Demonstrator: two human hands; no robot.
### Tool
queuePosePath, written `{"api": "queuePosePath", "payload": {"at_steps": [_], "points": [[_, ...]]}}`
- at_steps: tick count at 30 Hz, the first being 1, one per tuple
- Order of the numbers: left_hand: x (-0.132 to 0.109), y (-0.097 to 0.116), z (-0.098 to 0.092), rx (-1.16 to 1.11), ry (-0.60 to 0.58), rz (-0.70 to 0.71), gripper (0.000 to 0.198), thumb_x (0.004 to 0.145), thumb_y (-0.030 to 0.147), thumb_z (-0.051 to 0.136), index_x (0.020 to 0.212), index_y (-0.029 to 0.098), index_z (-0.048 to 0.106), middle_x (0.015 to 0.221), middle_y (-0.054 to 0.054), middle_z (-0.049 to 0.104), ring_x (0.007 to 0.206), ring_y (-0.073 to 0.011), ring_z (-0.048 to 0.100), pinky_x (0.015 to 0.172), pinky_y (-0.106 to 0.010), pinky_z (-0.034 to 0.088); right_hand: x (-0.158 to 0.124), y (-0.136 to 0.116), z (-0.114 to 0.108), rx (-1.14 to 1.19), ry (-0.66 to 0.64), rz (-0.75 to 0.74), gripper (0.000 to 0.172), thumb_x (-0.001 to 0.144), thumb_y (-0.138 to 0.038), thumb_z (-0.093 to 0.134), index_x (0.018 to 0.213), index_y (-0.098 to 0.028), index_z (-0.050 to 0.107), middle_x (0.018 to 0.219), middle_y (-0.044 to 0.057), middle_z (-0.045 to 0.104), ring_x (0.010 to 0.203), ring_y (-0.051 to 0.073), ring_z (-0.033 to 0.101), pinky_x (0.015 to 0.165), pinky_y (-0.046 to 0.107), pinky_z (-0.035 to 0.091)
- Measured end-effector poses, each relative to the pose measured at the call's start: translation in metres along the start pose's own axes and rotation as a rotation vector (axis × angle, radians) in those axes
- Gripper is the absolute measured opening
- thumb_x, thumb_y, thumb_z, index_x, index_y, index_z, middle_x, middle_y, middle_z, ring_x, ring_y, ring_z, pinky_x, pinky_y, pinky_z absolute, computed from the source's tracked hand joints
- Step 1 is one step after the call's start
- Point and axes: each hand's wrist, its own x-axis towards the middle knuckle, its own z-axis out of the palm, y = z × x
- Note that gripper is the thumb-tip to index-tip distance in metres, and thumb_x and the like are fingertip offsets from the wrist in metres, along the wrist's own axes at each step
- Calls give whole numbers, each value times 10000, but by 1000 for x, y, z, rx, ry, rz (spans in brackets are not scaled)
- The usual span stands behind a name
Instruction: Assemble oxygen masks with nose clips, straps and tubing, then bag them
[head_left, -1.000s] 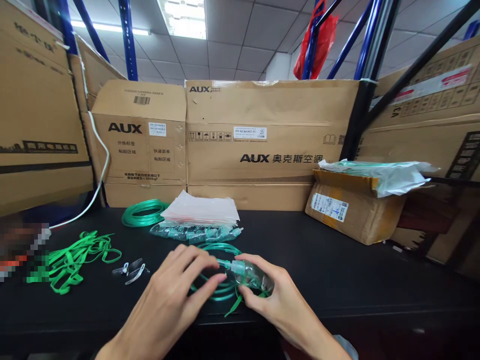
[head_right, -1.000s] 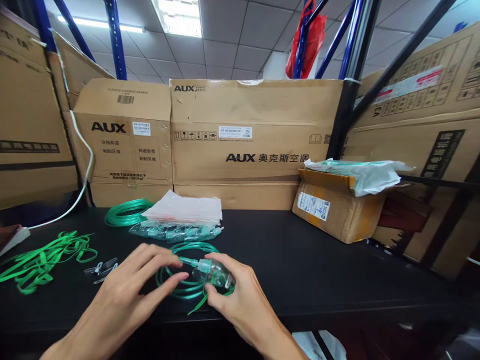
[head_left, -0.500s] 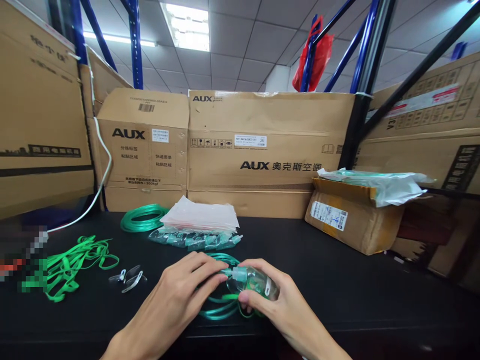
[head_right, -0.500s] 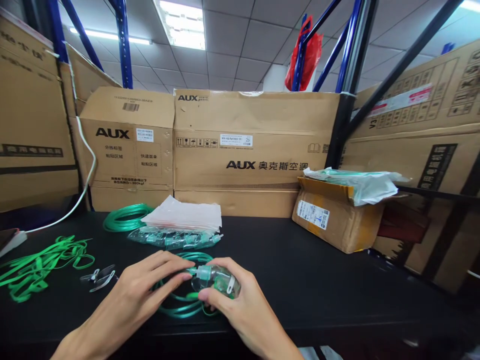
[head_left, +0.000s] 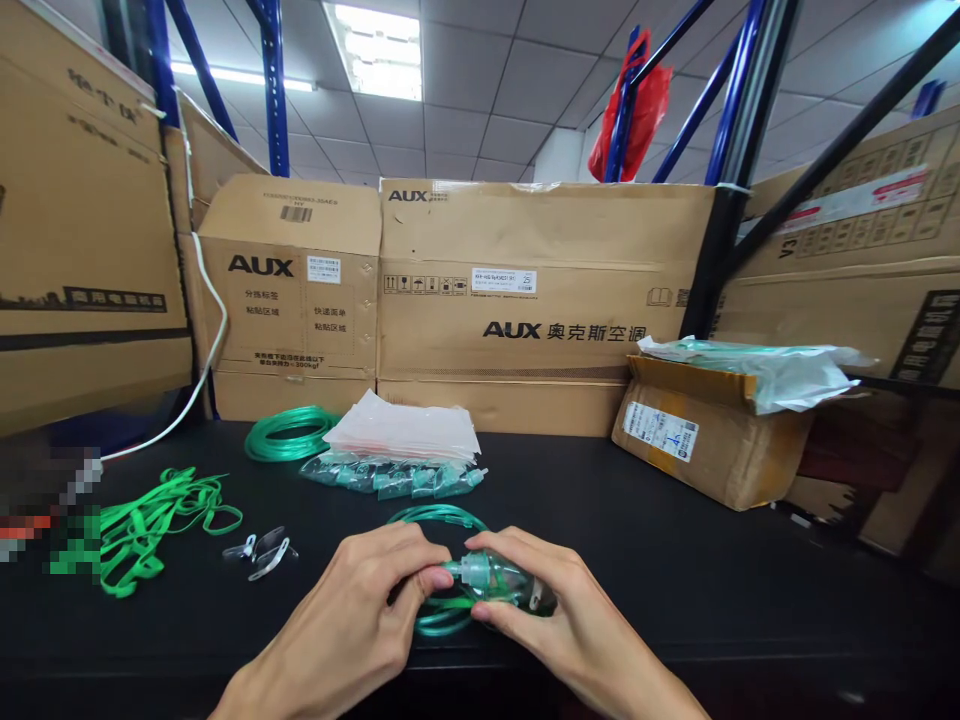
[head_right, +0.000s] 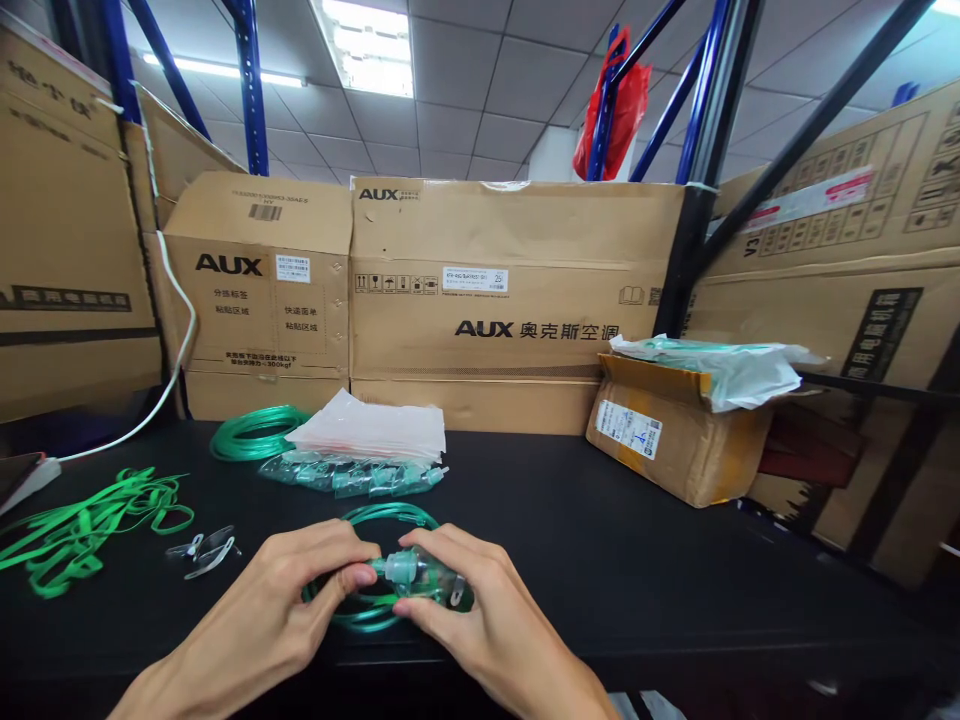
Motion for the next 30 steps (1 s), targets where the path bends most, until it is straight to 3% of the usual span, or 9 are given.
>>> {"api": "queuePosePath", "payload": {"at_steps": [4, 7, 12, 19, 24, 27, 30], "points": [[1, 5, -8, -12, -80, -152, 201, 1014, 310, 544, 984, 290, 741, 826, 44, 711, 694, -140, 646, 665, -233, 493, 0, -2, -5, -30, -15, -34, 478, 816, -386, 840, 1262, -300, 692, 1138, 16, 740, 1036, 215, 690, 933, 308, 522], [1, 6, -14, -14, -122, -228, 208, 989, 424, 586, 982, 327, 770, 839, 58, 739, 719, -152, 648, 667, -230, 486, -3, -3, -8, -63, -35, -18, 447, 874, -406, 783, 1301, -341, 670, 1222, 14, 728, 1119, 226, 675, 992, 334, 509], [4, 5, -17, -145, -249, -274, 333, 1025, 433, 538, 826, 290, 763, 767, 59, 701, 748, -140, 639, 662, -212, 443, -7, 2, -9, -120, -53, -46, 486, 870, -427, 780, 1329, -335, 650, 1194, 19, 739, 1067, 230, 699, 946, 328, 539], [2, 9, -8, -188, -94, -158, 237, 1030, 273, 564, 908, 287, 767, 805, 40, 687, 783, -154, 620, 761, -256, 463, -4, -2, -4, -85, 8, -53, 334, 876, -422, 774, 1184, -298, 733, 1047, 3, 766, 932, 204, 718, 850, 269, 541], [3, 9, -6, -89, -45, -74, 214, 1035, 248, 555, 968, 280, 756, 836, 33, 698, 793, -158, 627, 728, -258, 482, -3, -10, -2, 16, 18, 96, 224, 888, -455, 741, 1048, -300, 766, 922, -20, 761, 813, 188, 695, 764, 261, 523], [3, 4, -3, -46, -46, -54, 210, 1044, 240, 540, 1095, 297, 736, 917, 30, 710, 864, -159, 643, 786, -256, 514, 0, -12, -2, 135, -22, 204, 205, 911, -450, 707, 980, -263, 753, 788, -34, 709, 663, 146, 634, 654, 236, 495], [0, -2, 2, -59, -26, -20, 198, 1047, 233, 538, 1139, 293, 702, 1011, 25, 711, 938, -157, 650, 858, -255, 521, 1, -11, 0, 195, -47, 227, 220, 923, -447, 692, 990, -243, 739, 754, -42, 663, 636, 127, 600, 643, 228, 478]]}}
